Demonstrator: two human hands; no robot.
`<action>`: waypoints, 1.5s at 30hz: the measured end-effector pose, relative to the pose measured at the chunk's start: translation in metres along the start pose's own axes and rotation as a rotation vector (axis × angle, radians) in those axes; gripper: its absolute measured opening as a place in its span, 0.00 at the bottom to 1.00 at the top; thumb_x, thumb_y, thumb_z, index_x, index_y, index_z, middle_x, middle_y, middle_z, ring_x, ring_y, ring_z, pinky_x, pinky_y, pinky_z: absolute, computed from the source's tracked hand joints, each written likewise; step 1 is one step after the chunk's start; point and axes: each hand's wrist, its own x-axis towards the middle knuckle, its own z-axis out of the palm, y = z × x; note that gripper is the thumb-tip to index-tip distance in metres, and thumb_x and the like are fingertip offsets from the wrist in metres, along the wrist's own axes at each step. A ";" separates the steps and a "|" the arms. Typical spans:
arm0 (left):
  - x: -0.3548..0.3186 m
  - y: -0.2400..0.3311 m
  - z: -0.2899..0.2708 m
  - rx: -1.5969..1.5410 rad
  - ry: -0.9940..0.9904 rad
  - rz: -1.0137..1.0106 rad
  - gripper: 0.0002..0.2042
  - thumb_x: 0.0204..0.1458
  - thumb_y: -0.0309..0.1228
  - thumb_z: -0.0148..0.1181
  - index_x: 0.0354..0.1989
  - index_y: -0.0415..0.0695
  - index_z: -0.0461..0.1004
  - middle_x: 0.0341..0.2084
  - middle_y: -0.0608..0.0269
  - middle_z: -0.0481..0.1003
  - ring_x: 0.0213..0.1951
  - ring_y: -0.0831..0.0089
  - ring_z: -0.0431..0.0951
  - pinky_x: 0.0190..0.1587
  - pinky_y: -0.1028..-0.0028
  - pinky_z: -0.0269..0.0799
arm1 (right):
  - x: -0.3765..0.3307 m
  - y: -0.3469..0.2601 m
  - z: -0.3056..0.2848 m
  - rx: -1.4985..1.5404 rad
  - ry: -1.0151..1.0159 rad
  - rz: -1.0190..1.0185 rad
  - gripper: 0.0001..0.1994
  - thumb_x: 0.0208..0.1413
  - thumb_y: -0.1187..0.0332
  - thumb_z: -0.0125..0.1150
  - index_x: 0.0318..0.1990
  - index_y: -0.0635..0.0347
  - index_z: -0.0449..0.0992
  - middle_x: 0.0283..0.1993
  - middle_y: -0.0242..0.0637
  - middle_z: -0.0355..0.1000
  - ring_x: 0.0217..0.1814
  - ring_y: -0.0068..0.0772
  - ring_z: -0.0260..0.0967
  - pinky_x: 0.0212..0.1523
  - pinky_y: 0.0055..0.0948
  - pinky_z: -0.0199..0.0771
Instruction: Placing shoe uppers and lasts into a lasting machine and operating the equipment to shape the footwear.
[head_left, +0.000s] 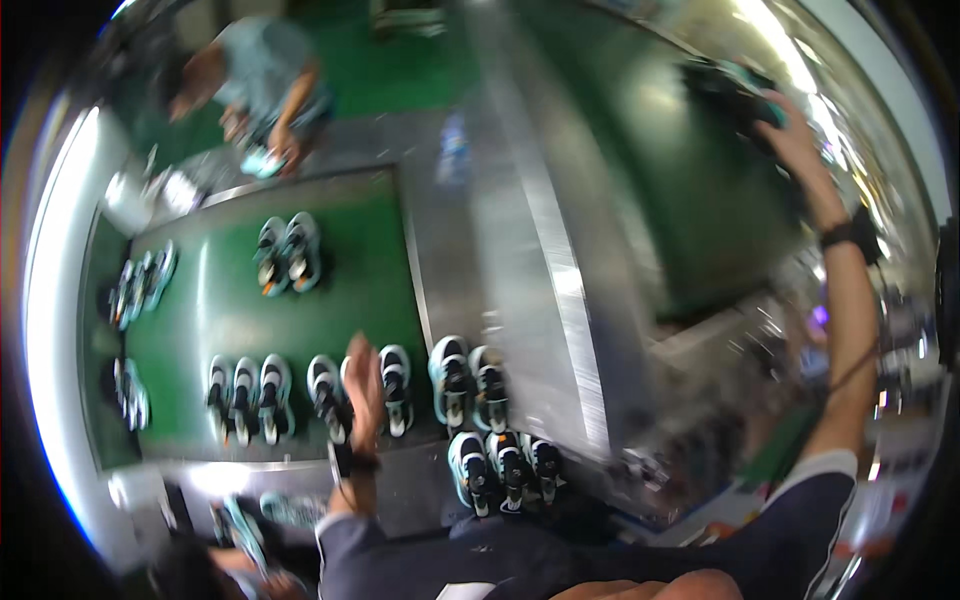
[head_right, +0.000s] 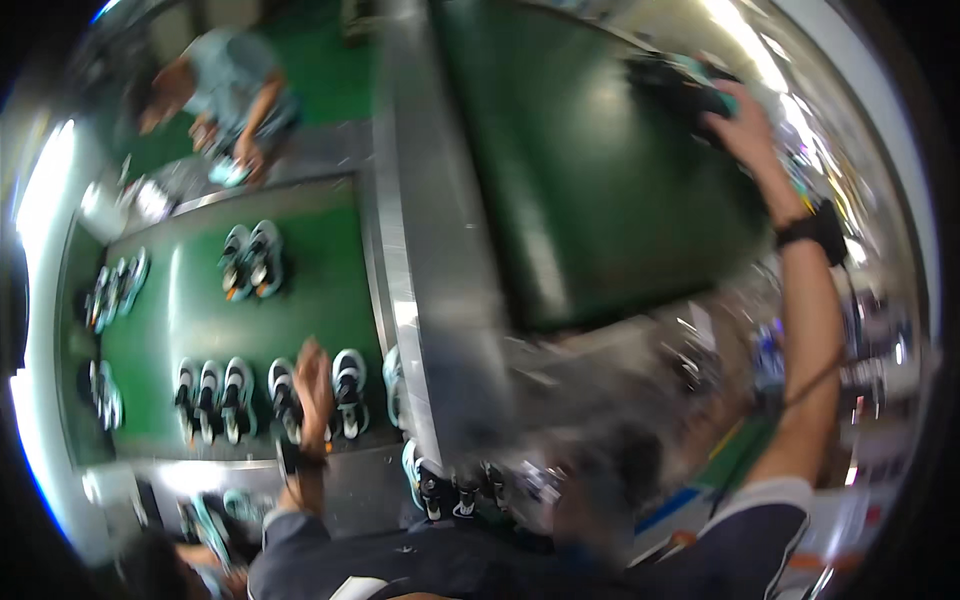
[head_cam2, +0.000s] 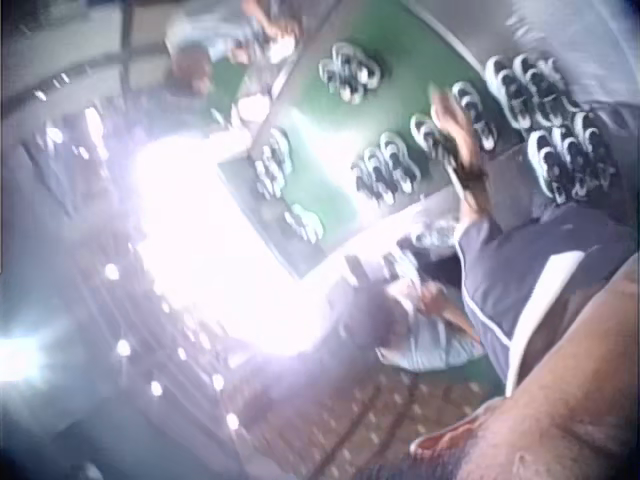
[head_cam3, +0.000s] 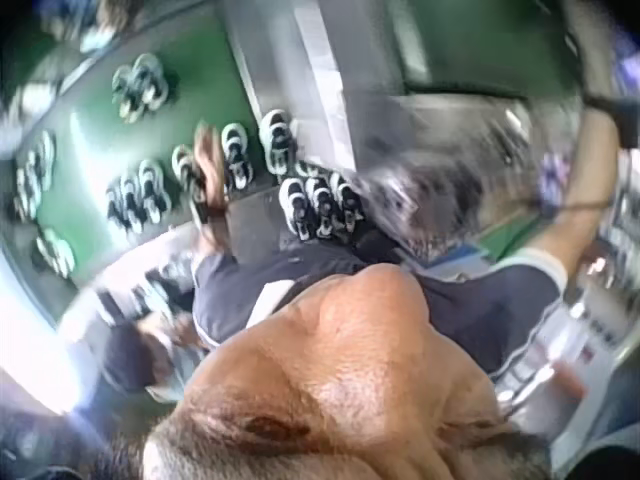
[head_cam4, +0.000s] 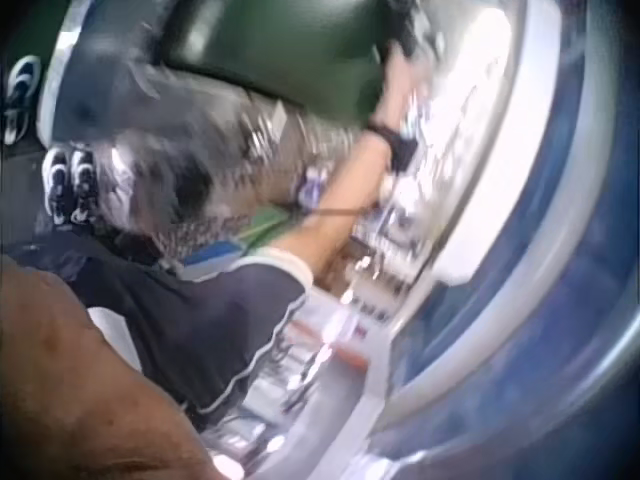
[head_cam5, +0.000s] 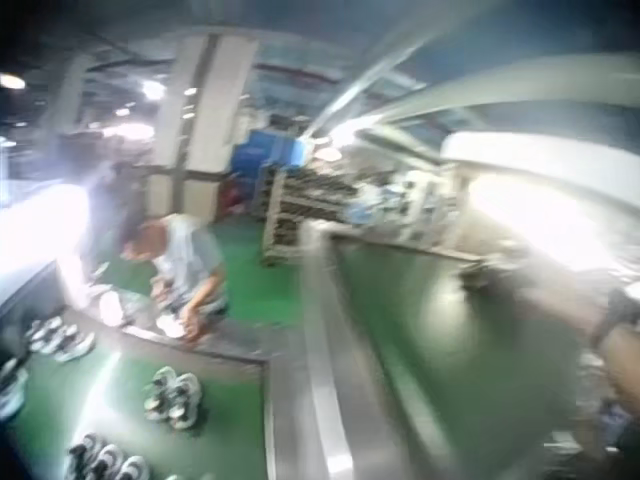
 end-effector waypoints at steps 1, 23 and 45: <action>-0.042 0.021 0.007 -0.043 -0.155 -0.204 0.12 0.57 0.29 0.57 0.44 0.31 0.75 0.40 0.55 0.78 0.44 0.68 0.77 0.50 0.72 0.70 | -0.020 -0.024 -0.020 0.019 0.010 -0.019 0.26 0.41 0.63 0.66 0.53 0.48 0.72 0.52 0.45 0.72 0.56 0.46 0.68 0.58 0.37 0.65; -0.543 0.374 0.183 -0.709 -2.419 -1.053 0.25 0.63 0.48 0.41 0.60 0.41 0.61 0.52 0.57 0.71 0.52 0.66 0.72 0.57 0.63 0.67 | -0.734 -0.236 -0.348 0.473 0.806 1.167 0.13 0.57 0.69 0.56 0.48 0.66 0.73 0.41 0.37 0.75 0.41 0.24 0.72 0.40 0.23 0.73; -1.208 0.226 0.241 0.040 -2.519 0.683 0.38 0.43 0.47 0.65 0.55 0.27 0.62 0.48 0.37 0.71 0.52 0.50 0.72 0.54 0.64 0.67 | -1.160 -0.476 -0.441 -0.493 1.698 1.866 0.27 0.41 0.72 0.64 0.54 0.66 0.68 0.42 0.36 0.71 0.41 0.25 0.69 0.45 0.23 0.70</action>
